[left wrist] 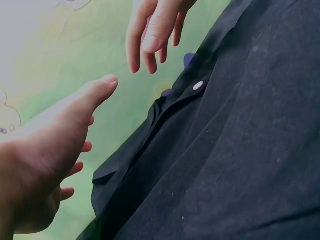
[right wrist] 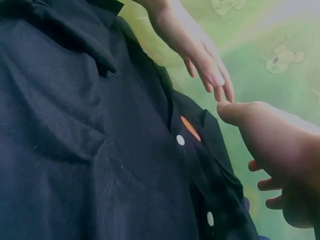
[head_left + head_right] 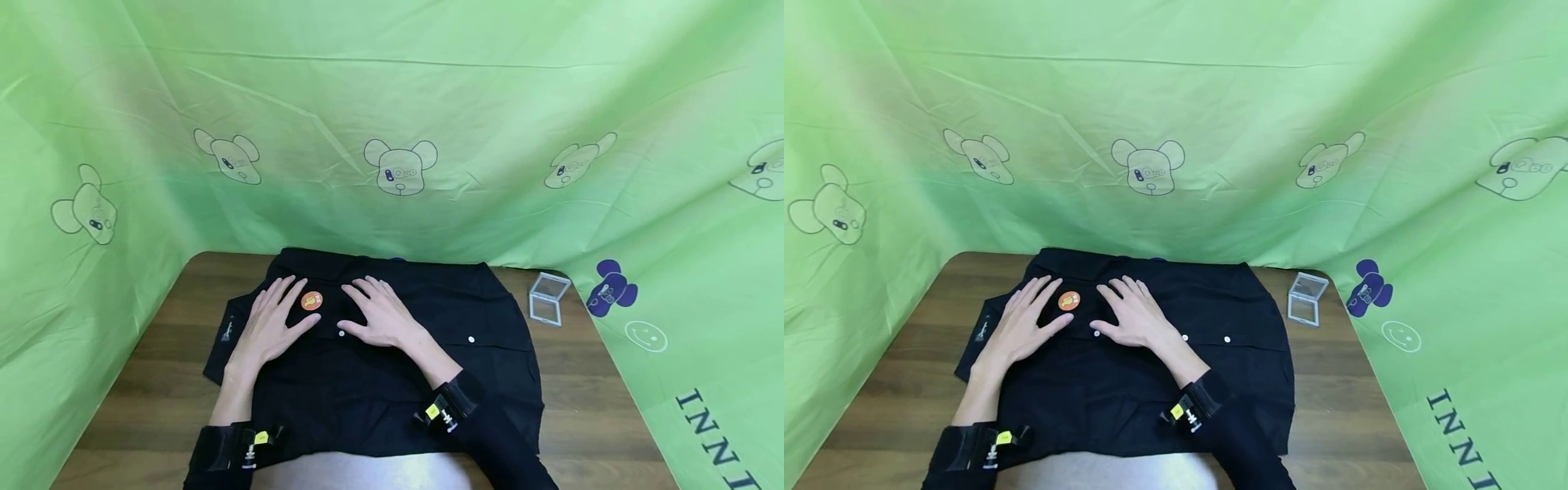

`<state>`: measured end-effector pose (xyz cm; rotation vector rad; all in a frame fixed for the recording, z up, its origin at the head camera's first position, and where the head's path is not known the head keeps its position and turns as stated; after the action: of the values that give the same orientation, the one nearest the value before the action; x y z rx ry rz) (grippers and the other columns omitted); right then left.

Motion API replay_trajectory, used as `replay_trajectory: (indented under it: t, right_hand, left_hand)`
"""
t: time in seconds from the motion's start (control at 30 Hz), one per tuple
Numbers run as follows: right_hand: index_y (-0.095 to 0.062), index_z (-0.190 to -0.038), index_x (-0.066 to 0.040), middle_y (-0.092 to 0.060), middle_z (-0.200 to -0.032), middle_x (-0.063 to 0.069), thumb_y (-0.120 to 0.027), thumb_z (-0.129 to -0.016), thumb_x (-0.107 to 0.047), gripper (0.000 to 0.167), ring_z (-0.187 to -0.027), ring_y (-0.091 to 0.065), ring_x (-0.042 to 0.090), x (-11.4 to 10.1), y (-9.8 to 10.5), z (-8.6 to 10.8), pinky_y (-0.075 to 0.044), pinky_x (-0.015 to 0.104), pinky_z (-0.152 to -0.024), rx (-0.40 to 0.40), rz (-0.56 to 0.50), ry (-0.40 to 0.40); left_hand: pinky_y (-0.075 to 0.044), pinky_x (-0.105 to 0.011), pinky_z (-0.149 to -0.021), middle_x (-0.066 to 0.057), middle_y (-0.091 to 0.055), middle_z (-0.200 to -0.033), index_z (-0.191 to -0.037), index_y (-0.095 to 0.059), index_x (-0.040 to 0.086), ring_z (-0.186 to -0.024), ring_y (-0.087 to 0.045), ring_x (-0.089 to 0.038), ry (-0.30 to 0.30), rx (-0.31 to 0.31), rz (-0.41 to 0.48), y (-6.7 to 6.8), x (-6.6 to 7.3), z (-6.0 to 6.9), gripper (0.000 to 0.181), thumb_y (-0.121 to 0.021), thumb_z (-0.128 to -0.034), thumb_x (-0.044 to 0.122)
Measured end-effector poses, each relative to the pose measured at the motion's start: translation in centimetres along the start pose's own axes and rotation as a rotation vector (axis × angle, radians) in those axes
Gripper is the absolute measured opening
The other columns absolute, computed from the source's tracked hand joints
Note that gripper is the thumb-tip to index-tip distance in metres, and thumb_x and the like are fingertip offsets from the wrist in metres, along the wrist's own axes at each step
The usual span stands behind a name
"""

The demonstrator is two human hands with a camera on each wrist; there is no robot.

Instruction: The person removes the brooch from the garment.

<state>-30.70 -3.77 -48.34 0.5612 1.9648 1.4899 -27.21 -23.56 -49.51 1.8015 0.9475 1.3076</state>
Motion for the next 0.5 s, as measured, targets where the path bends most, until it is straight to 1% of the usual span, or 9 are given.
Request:
replay_trajectory:
  t: [0.23, 0.5]
  right_hand:
    - [-0.051, -0.170, -0.016, -0.055, -0.171, 0.015, -0.066, -0.109, -0.062, 0.078, -0.163, -0.048, 0.044, -0.7, -1.2, -1.9, -0.040, 0.062, -0.136, -0.027, -0.003, -0.001]
    - [-0.051, -0.170, -0.017, -0.055, -0.171, 0.013, -0.064, -0.111, -0.062, 0.076, -0.164, -0.048, 0.039, -1.5, -2.7, -3.9, -0.040, 0.057, -0.136, -0.070, 0.016, -0.007]
  left_hand:
    - [-0.022, -0.079, -0.136, -0.022, -0.038, -0.182, -0.175, -0.043, 0.016, -0.172, -0.028, -0.051, 0.019, -0.009, 0.014, -0.1, -1.3, 0.1, 0.086, -0.073, -0.1053, 0.059]
    - [-0.022, -0.080, -0.135, -0.025, -0.038, -0.181, -0.174, -0.044, 0.014, -0.171, -0.028, -0.053, 0.040, -0.017, 0.017, -0.2, -2.4, 0.4, 0.084, -0.073, -0.1065, 0.054]
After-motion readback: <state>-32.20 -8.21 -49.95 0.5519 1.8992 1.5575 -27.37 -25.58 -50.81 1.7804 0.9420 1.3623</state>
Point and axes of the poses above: each hand's wrist, its own z-axis away from the middle knuckle, its own y-axis out of the back of the hand, x = y × z, the point moved 10 cm from there along -z, towards the middle knuckle
